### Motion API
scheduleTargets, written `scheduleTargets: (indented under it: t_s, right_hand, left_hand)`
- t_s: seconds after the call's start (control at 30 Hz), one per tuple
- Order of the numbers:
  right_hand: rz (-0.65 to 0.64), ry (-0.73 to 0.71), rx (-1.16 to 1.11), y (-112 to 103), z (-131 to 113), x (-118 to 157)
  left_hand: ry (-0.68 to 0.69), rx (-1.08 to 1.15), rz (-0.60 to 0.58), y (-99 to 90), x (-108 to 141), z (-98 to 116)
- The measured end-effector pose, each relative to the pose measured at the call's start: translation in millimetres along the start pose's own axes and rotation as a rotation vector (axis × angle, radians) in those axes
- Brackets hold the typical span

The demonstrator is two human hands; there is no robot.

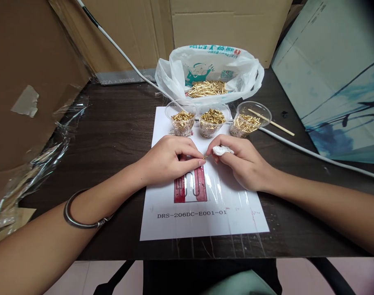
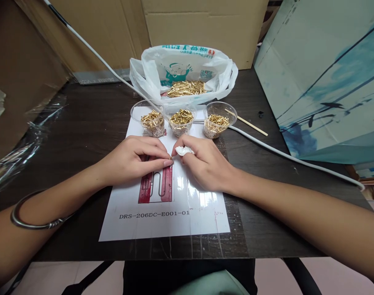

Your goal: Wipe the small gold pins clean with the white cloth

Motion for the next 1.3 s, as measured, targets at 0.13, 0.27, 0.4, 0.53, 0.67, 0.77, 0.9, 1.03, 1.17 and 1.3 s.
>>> scheduleTargets:
  t_s: [0.13,0.27,0.4,0.53,0.67,0.77,0.9,1.03,1.17,1.3]
  right_hand:
    - [-0.037,-0.007,0.044,-1,-4,0]
    - [-0.054,-0.059,0.067,1,-9,-2]
    - [-0.023,-0.048,0.068,1,-5,-3]
    - [0.013,-0.021,0.067,1,1,-3]
    - [0.059,0.012,0.068,-2,4,-2]
    - [0.093,0.021,0.043,-4,7,-2]
    - [0.077,0.037,-0.067,-2,12,-3]
    - [0.029,0.059,-0.075,2,12,-3]
    - [0.016,0.065,-0.065,3,10,-3]
    - [-0.004,0.046,-0.029,3,6,-3]
  left_hand:
    - [0.007,0.009,0.01,0.4,1,-2]
    - [0.026,0.021,0.033,-0.5,2,-3]
    - [0.022,0.023,0.037,-0.7,2,-2]
    - [0.006,0.022,0.029,0.2,2,-3]
    - [0.015,0.023,0.029,0.2,2,-2]
    - [0.019,0.022,0.023,0.3,2,-2]
    - [0.029,0.02,0.021,0.3,2,-1]
    - [0.022,0.004,0.027,-0.1,2,-1]
    - [0.024,0.005,0.023,-0.1,2,-1]
    - [0.028,0.01,0.019,0.1,2,0]
Point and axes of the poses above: each hand's wrist, its own x-axis away from the middle knuckle, its own y-axis out of the palm, z = x × y, the point moved 9 cm from there along -x, towards the middle knuckle, and after that the axes turned 9 degrees about -z, right-handed, at the moved point
